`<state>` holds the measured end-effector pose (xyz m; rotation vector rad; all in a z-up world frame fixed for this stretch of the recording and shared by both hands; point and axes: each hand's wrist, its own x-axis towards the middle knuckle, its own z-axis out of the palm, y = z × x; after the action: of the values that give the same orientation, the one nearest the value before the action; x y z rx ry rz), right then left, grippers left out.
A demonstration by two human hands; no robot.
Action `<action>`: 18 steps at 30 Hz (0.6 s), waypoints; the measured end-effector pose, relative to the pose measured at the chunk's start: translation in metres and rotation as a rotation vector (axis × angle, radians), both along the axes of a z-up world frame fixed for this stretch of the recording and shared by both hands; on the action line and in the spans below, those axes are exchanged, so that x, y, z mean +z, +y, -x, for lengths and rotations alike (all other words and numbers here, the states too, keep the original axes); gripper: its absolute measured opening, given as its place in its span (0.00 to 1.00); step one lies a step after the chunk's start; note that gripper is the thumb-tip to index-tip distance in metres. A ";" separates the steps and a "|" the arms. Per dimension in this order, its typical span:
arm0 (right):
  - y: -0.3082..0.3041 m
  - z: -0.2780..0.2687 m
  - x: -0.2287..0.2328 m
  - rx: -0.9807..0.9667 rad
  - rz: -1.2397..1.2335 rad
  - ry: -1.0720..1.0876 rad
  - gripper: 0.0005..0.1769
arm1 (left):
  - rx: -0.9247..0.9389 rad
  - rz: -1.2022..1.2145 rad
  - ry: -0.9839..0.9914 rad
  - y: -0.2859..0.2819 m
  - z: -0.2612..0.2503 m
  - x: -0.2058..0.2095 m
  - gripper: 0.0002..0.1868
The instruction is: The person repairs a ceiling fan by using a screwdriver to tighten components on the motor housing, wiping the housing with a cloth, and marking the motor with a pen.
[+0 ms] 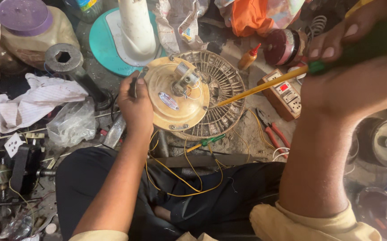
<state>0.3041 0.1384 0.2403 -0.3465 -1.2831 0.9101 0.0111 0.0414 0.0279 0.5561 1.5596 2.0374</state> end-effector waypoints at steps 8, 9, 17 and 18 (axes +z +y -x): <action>0.007 -0.004 0.000 0.038 0.014 -0.005 0.29 | -0.002 -0.010 -0.001 -0.003 -0.001 0.000 0.13; 0.007 -0.005 -0.001 0.042 0.014 -0.004 0.29 | -0.003 -0.009 0.000 -0.003 -0.001 0.001 0.13; 0.004 -0.007 -0.002 0.034 0.012 -0.007 0.28 | -0.011 -0.003 -0.019 -0.004 -0.002 0.007 0.13; 0.003 -0.006 -0.002 0.031 0.011 -0.011 0.28 | -0.010 -0.004 -0.018 -0.005 -0.002 0.007 0.13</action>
<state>0.3104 0.1417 0.2386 -0.3412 -1.2974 0.9428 0.0132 0.0367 0.0348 0.5453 1.5400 2.0326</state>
